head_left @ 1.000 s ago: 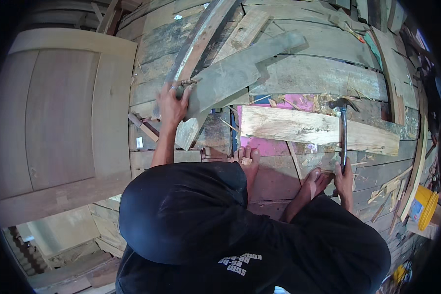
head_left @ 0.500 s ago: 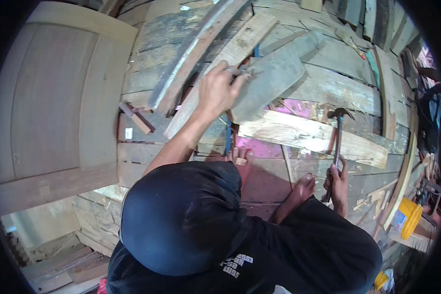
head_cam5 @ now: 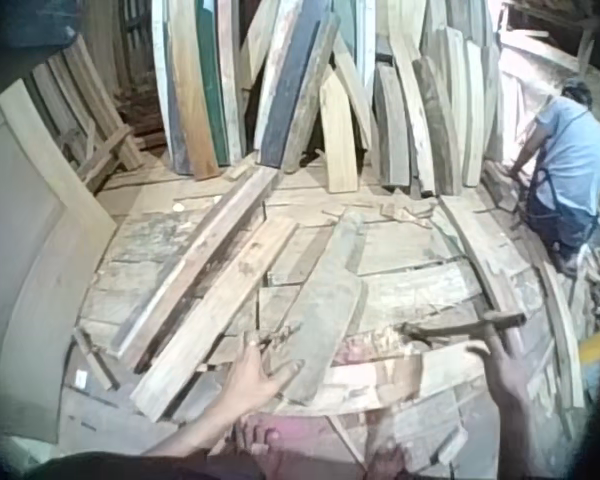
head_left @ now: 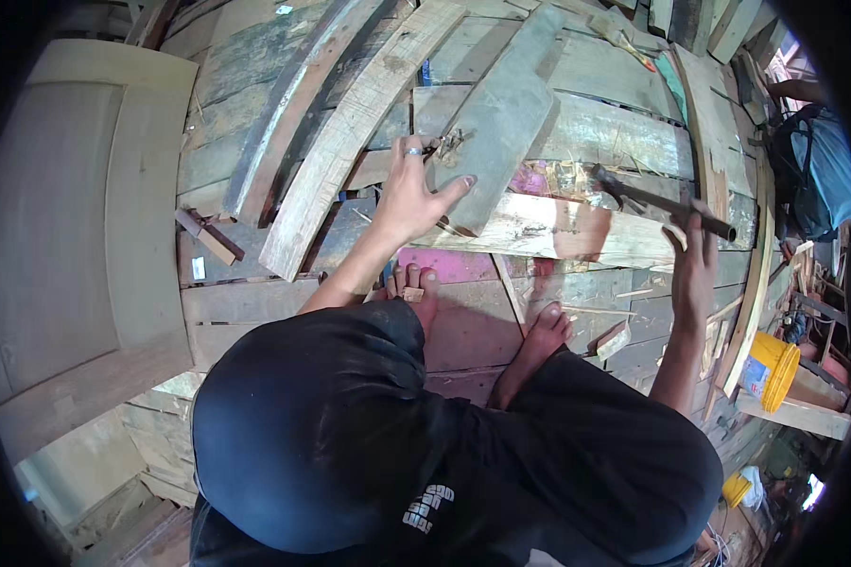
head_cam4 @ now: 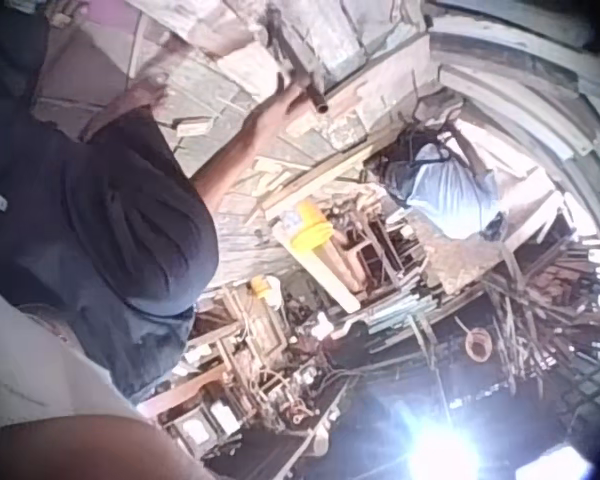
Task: The person uses a hammer to pry up and break apart wooden floorboards. They repeatedly strike the wood to loosen it and remove pieces from the floor structure.
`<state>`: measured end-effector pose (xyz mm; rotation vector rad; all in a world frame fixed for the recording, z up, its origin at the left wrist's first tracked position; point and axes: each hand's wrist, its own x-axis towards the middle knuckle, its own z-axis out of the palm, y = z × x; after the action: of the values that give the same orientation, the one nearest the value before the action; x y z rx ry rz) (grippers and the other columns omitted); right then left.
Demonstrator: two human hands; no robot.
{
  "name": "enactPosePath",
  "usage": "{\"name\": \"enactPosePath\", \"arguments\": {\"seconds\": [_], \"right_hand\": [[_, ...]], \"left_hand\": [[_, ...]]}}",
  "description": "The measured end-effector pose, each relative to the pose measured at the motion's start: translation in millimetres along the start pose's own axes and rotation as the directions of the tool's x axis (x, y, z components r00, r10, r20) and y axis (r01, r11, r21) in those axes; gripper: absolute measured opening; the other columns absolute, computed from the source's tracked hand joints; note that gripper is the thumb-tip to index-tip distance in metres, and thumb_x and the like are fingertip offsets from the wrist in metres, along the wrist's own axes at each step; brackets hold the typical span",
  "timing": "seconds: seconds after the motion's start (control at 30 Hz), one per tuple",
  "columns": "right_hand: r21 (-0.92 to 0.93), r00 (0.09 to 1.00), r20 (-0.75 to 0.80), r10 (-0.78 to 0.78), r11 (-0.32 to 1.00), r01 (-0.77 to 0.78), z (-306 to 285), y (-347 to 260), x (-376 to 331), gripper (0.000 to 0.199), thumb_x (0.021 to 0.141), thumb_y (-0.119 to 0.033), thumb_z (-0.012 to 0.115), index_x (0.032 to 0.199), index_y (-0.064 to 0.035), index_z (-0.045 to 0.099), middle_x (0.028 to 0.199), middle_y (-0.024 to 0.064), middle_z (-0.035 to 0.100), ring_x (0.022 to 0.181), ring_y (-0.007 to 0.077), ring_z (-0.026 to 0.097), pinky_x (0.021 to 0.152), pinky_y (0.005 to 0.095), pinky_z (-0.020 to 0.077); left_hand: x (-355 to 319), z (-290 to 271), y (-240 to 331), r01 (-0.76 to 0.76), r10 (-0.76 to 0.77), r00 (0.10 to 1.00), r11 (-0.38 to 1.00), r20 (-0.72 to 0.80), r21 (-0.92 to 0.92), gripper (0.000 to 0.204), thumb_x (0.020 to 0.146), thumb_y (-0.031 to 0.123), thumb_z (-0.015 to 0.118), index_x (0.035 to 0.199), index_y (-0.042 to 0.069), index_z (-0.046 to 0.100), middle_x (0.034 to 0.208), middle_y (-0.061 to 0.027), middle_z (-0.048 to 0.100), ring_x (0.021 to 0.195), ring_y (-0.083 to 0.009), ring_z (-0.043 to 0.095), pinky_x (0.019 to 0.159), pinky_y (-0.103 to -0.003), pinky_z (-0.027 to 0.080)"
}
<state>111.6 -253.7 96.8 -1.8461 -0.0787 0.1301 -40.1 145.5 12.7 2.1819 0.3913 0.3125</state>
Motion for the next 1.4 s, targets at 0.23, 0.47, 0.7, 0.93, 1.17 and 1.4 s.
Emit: {"name": "enactPosePath", "arguments": {"seconds": [0.23, 0.47, 0.7, 0.93, 1.17, 1.4], "right_hand": [[0.006, 0.989, -0.110, -0.104, 0.994, 0.105, 22, -19, 46, 0.047, 0.116, -0.034, 0.053, 0.147, 0.0008, 0.053, 0.138, 0.0141, 0.059, 0.128, 0.0198, 0.059, 0.113, 0.0395, 0.0517], [0.228, 0.921, 0.074, -0.382, 0.906, 0.357, 33, -161, 48, 0.053, 0.118, -0.036, 0.041, 0.158, -0.0023, 0.037, 0.111, 0.0073, 0.056, 0.097, 0.0170, 0.057, 0.091, 0.0311, 0.0480], [0.376, 0.790, 0.536, -0.300, 0.922, 0.094, 141, -268, 34, 0.037, 0.119, -0.035, 0.033, 0.133, -0.0059, 0.051, 0.076, -0.0049, 0.036, 0.060, 0.0062, 0.034, 0.056, 0.0244, 0.0323], [0.200, 0.792, 0.574, -0.208, 0.974, 0.110, 269, -233, 29, 0.046, 0.116, -0.052, 0.037, 0.107, -0.0099, 0.053, 0.065, -0.0049, 0.037, 0.050, 0.0078, 0.035, 0.046, 0.0269, 0.0309], [0.097, 0.709, 0.419, -0.568, 0.804, 0.587, 344, -200, 55, 0.049, 0.118, -0.047, 0.038, 0.106, -0.0059, 0.061, 0.072, -0.0032, 0.047, 0.063, 0.0069, 0.047, 0.056, 0.0276, 0.0392], [0.057, 0.755, 0.444, -0.483, 0.856, 0.514, 367, -216, 51, 0.052, 0.117, -0.045, 0.039, 0.101, -0.0008, 0.059, 0.074, 0.0042, 0.052, 0.068, 0.0139, 0.051, 0.065, 0.0342, 0.0452]], "left_hand": [[-4, -5, -9, 0.144, -0.142, 0.989, 0.987, 0.037, -0.068, 0.086, 0.086, 0.046, 0.085, 0.148, -0.004, 0.053, 0.123, -0.0306, 0.071, 0.117, -0.0433, 0.069, 0.106, -0.046, 0.051], [-2, -8, -12, 0.277, -0.253, 0.956, 0.946, 0.147, -0.171, 0.085, 0.086, 0.050, 0.085, 0.148, -0.001, 0.058, 0.127, -0.0288, 0.072, 0.119, -0.0377, 0.071, 0.106, -0.042, 0.052], [-2, 10, -29, -0.014, -0.020, 0.994, 0.956, -0.112, -0.292, 0.063, 0.102, 0.031, 0.070, 0.155, 0.003, 0.052, 0.135, -0.0262, 0.070, 0.130, -0.0334, 0.067, 0.112, -0.042, 0.047], [-7, 17, -39, 0.048, -0.077, 0.996, 0.849, -0.035, -0.526, 0.052, 0.110, 0.013, 0.052, 0.160, 0.001, 0.042, 0.146, -0.0257, 0.064, 0.138, -0.0311, 0.061, 0.116, -0.038, 0.044], [-8, 21, -42, 0.021, -0.105, 0.984, 0.873, -0.144, -0.488, 0.053, 0.109, 0.020, 0.047, 0.159, 0.002, 0.044, 0.142, -0.0307, 0.064, 0.132, -0.0479, 0.061, 0.112, -0.048, 0.046], [-11, 10, -34, 0.136, -0.170, 0.984, 0.895, -0.044, -0.426, 0.054, 0.106, 0.012, 0.043, 0.159, 0.001, 0.044, 0.105, -0.0235, 0.067, 0.096, -0.0325, 0.066, 0.092, -0.041, 0.050]]}}
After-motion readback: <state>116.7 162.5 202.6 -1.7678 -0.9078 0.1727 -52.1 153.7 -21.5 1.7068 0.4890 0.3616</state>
